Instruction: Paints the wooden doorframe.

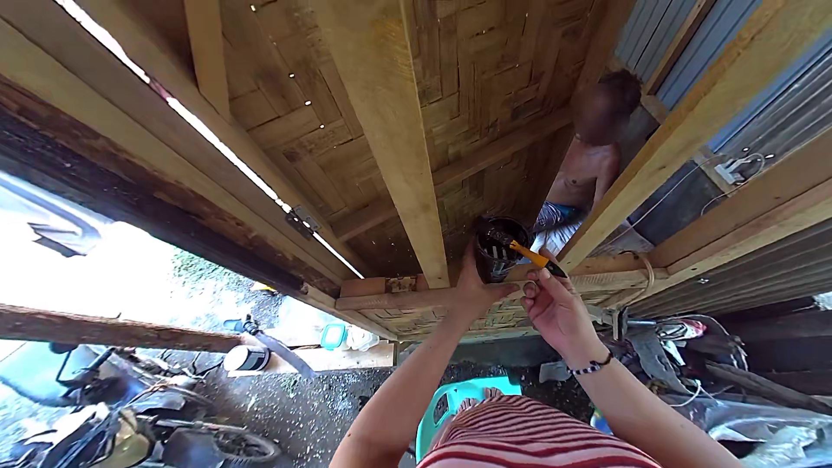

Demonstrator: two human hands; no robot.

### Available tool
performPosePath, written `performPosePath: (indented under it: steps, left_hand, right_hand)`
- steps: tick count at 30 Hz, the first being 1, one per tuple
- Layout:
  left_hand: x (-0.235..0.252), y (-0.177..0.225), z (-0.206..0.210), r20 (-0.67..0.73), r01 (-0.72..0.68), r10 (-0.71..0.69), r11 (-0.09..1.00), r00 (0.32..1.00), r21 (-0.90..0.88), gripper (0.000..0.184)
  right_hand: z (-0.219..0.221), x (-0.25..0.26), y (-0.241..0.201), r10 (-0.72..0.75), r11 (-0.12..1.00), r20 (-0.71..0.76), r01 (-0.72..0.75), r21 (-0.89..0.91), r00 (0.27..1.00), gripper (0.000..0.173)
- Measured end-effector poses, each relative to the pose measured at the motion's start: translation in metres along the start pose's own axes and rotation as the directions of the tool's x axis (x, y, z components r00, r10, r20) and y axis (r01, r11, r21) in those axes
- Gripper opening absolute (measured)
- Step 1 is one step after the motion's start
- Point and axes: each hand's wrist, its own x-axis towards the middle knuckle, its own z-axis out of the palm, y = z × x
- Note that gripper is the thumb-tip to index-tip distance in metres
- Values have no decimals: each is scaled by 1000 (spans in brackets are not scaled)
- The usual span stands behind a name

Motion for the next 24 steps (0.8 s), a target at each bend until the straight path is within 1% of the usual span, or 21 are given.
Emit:
performPosePath:
  steps: [2, 7, 10, 15, 20, 24]
  left_hand:
    - [9, -4, 9, -34, 31, -32, 999, 999, -32, 129]
    - [16, -9, 21, -90, 52, -49, 998, 995, 33, 126]
    - [19, -14, 25, -111, 22, -18, 999, 994, 32, 121]
    - [17, -26, 25, -102, -6, 9, 999, 995, 33, 114]
    - [17, -23, 24, -85, 49, -43, 996, 995, 72, 110]
    - [16, -26, 23, -86, 57, -50, 995, 995, 83, 112]
  right_hand:
    - [2, 3, 0, -5, 1000, -13, 5, 4, 1000, 39]
    - [10, 8, -1, -3, 999, -64, 0, -35, 998, 34]
    - [12, 9, -2, -5, 999, -64, 2, -48, 998, 32]
    - [13, 9, -1, -15, 998, -32, 14, -56, 999, 34]
    - [13, 9, -1, -16, 998, -21, 15, -53, 1000, 31]
    - [14, 9, -2, -10, 998, -35, 8, -55, 999, 30]
